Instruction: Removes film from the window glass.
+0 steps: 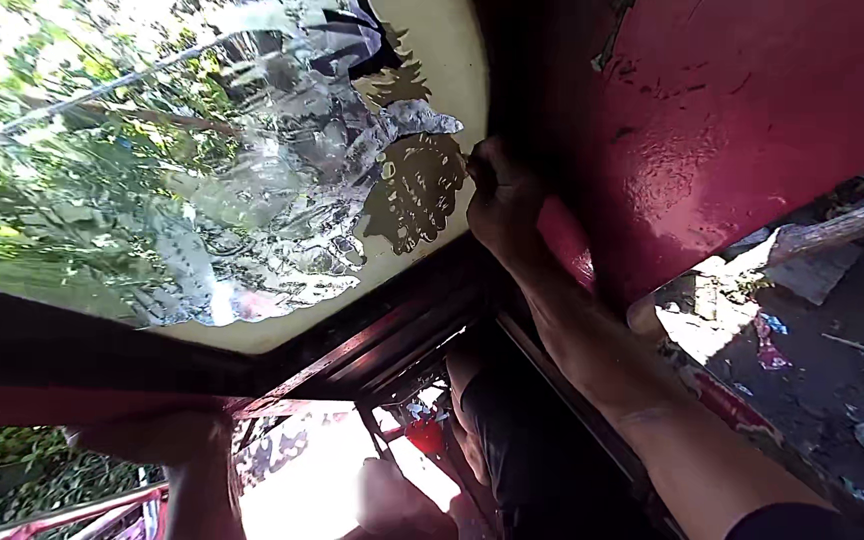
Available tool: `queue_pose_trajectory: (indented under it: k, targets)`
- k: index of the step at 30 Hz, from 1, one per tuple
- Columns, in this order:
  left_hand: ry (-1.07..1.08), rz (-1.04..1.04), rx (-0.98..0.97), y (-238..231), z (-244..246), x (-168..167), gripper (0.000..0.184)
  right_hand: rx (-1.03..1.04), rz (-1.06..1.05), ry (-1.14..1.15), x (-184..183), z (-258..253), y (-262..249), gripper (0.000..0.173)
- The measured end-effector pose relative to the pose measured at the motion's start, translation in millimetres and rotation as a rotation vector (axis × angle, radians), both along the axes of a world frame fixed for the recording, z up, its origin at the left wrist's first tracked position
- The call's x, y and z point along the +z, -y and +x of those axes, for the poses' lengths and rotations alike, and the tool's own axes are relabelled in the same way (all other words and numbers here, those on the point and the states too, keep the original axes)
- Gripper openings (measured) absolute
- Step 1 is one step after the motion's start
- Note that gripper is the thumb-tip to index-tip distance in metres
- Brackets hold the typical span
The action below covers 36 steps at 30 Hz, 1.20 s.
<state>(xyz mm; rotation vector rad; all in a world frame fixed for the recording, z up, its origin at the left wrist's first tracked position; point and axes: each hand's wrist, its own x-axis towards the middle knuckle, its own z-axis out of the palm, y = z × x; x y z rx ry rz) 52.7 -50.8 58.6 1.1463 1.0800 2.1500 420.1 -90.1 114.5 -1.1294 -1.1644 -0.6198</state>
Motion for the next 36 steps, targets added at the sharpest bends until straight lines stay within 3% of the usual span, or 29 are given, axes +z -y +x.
queue_pose_trajectory:
  k: [3, 7, 13, 20, 25, 29, 36]
  targets:
    - [0.004, -0.009, -0.028, 2.4, 1.7, 2.8, 0.055, -0.008, 0.055, 0.06, -4.6, 3.4, 1.5, 0.012]
    - [-0.076, 0.011, 0.009, 15.6, 10.8, 13.0, 0.048, -0.004, 0.034, -0.038, -4.9, -2.3, 5.9, 0.01]
    - [-0.124, 0.055, 0.043, -5.9, -15.5, -14.9, 0.044, -0.005, -0.065, -0.171, -0.2, -5.8, 7.4, 0.011]
    - [-0.117, 0.049, 0.028, -5.5, -16.8, -14.7, 0.044, 0.048, -0.121, -0.185, 7.0, -4.4, 10.2, 0.011]
    - [-0.076, 0.082, -0.023, -5.2, -12.5, -13.8, 0.043, 0.047, -0.044, -0.219, 14.6, -9.3, -0.4, 0.01]
    - [-0.08, 0.054, 0.0, -4.5, -13.2, -12.2, 0.045, 0.043, -0.028, -0.199, 26.5, -14.0, 0.7, 0.01]
    - [-0.107, 0.07, 0.006, -3.8, -8.0, -9.5, 0.048, -0.043, -0.032, -0.089, 3.1, -2.3, 6.8, 0.01]
